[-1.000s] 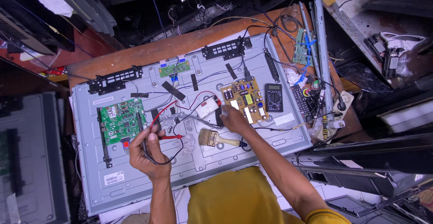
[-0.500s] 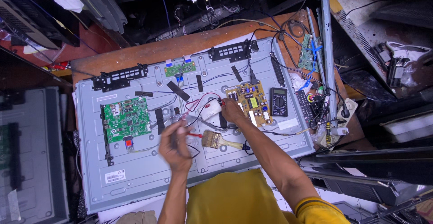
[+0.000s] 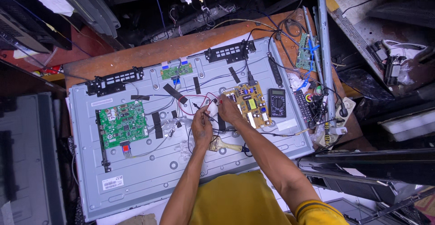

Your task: The person uses a multimeter to test a circuit board placed on a disassembled television chassis. They connect the multimeter probes to various points on the board and adjust the multimeter dial while observing the readings.

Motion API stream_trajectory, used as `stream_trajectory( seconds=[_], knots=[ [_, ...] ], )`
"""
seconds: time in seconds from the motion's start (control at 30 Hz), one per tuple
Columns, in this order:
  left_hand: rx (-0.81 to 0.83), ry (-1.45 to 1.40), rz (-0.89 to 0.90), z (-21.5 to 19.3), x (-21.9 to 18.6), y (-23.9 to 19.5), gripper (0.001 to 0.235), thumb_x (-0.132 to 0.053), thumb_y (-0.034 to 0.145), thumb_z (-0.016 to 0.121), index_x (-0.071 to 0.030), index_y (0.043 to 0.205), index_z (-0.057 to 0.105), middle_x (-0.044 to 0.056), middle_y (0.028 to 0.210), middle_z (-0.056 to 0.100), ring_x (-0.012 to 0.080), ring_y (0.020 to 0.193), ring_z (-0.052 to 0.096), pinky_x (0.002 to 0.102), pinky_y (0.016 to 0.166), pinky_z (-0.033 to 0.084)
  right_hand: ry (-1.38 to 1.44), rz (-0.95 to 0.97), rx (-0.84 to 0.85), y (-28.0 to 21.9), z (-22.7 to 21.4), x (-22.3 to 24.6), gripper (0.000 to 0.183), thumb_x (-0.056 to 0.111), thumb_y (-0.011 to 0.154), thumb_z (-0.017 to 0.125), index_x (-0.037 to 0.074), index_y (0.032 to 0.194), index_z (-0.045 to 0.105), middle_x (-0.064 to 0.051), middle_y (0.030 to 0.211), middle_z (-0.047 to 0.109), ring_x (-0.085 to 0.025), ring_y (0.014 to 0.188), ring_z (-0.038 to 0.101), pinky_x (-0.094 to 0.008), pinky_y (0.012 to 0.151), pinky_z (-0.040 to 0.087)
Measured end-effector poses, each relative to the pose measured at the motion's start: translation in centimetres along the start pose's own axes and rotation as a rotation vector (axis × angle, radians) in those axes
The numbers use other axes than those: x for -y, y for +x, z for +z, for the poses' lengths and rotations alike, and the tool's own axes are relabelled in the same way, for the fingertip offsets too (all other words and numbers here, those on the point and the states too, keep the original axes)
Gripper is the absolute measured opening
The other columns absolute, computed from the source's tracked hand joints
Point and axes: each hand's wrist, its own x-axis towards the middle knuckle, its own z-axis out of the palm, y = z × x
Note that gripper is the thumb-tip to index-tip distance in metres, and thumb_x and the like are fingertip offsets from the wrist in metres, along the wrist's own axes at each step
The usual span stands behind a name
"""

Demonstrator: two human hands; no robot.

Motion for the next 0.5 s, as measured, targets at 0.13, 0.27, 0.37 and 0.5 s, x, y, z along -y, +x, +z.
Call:
stream_trajectory(
  seconds=[0.13, 0.27, 0.37, 0.5],
  knots=[
    [0.013, 0.009, -0.057, 0.1, 1.4, -0.1, 0.033, 0.006, 0.096, 0.056, -0.009, 0.119, 0.073, 0.013, 0.092, 0.075, 0.0237, 0.089, 0.075, 0.035, 0.08, 0.057, -0.101, -0.045, 0.054, 4.3, 1.3, -2.4, 0.047, 0.014, 0.097, 0.044, 0.01, 0.142, 0.056, -0.025, 0.12, 0.067, -0.044, 0.12, 0.064, -0.053, 0.1, 0.053],
    [0.012, 0.049, -0.015, 0.3, 1.8, 0.0, 0.034, 0.006, 0.095, 0.056, -0.009, 0.12, 0.073, 0.015, 0.091, 0.075, 0.0289, 0.09, 0.075, 0.036, 0.079, 0.059, -0.113, 0.009, 0.104, 6.7, 2.5, -4.3, 0.034, 0.023, 0.097, 0.051, 0.016, 0.125, 0.069, -0.023, 0.112, 0.072, -0.043, 0.115, 0.067, -0.051, 0.095, 0.055],
    [0.012, 0.091, 0.002, 0.6, 2.1, 0.6, 0.034, 0.006, 0.094, 0.056, -0.008, 0.121, 0.072, 0.017, 0.092, 0.074, 0.0338, 0.092, 0.074, 0.04, 0.079, 0.059, -0.103, 0.036, 0.113, 6.0, 1.6, -3.0, 0.033, 0.026, 0.098, 0.051, 0.017, 0.124, 0.068, -0.023, 0.111, 0.072, -0.041, 0.114, 0.068, -0.05, 0.094, 0.056],
    [0.034, 0.182, 0.06, 1.6, 4.4, 0.3, 0.033, 0.0, 0.096, 0.054, -0.011, 0.123, 0.07, 0.017, 0.101, 0.073, 0.0374, 0.097, 0.072, 0.044, 0.082, 0.058, -0.201, 0.021, 0.107, 6.3, 3.1, -3.9, 0.036, 0.032, 0.098, 0.045, 0.011, 0.124, 0.06, -0.028, 0.107, 0.071, -0.046, 0.112, 0.068, -0.055, 0.095, 0.055]
  ],
)
